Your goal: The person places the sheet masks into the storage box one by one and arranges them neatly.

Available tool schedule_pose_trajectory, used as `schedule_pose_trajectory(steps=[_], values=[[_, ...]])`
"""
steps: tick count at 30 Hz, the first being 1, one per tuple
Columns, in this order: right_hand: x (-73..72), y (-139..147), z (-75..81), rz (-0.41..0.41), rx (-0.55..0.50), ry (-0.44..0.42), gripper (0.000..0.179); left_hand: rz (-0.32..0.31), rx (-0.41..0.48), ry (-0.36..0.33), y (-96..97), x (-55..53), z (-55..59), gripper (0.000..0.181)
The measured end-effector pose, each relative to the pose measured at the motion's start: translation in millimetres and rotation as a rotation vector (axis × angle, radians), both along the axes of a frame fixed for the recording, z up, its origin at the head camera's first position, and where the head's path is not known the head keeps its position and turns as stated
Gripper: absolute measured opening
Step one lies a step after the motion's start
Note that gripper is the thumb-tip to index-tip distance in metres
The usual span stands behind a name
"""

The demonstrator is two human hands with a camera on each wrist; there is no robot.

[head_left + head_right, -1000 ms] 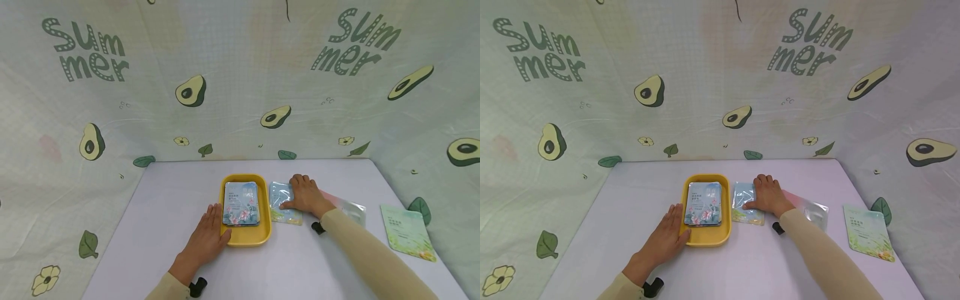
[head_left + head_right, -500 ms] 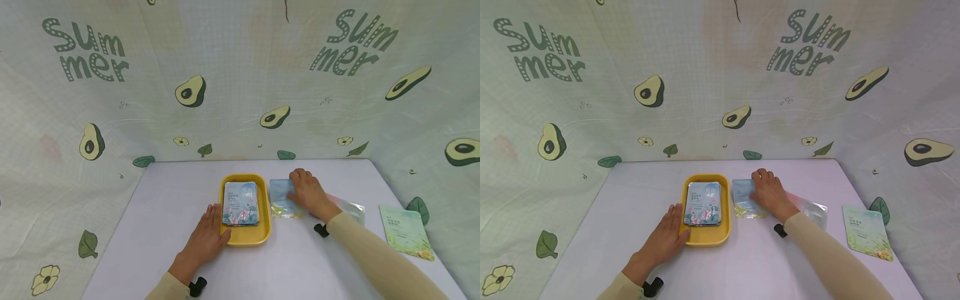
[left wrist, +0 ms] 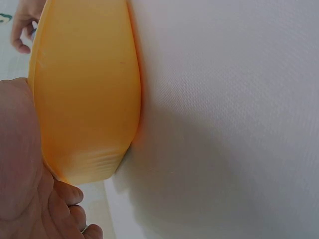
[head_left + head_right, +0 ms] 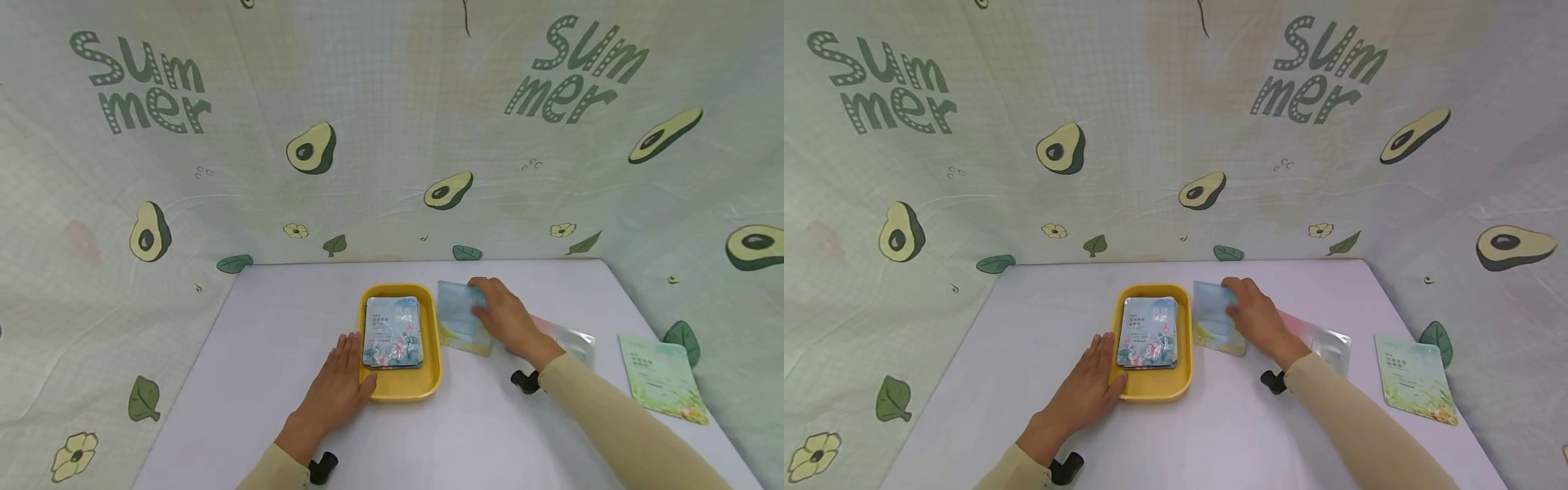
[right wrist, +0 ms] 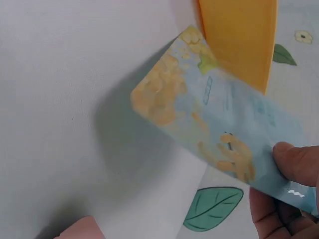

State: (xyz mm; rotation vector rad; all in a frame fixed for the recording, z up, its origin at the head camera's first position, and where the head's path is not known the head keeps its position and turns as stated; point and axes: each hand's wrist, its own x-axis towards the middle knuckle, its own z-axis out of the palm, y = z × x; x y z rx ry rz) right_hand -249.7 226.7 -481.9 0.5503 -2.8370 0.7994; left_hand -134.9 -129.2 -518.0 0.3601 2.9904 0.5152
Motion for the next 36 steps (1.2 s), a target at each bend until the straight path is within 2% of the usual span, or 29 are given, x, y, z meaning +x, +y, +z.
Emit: schedule_pose_trajectory(steps=[8,12,15,19,23,30,36], values=[[-2.3,-2,-5.3,-0.171,-0.239,-0.047,0.034,-0.002,0.006,-0.007,-0.7,-0.3,-0.6,0.083],[-5.5,-4,-8.8,-0.25,-0.292,-0.067,0.03,-0.003,0.012,-0.006,-0.9,-0.8,-0.3,0.082],[-8.4,-4,-10.4,-0.294,-0.31,-0.125,0.029,-0.004,0.013,-0.008,-0.8,-0.7,0.8,0.082],[-11.4,-2,-11.2,-0.292,-0.343,-0.273,0.042,-0.004,0.014,-0.011,-0.7,-0.5,1.9,0.082],[-12.9,1,-12.9,-0.26,-0.368,-0.35,0.051,-0.002,0.012,-0.014,-0.9,-0.6,1.8,0.082],[-12.9,9,-16.7,-0.285,-0.445,-0.406,0.048,0.0,0.015,-0.02,-1.2,-0.9,0.6,0.083],[-10.1,11,-7.8,-0.276,-0.442,-0.381,0.048,0.002,0.02,-0.023,-1.3,-0.7,1.5,0.083]])
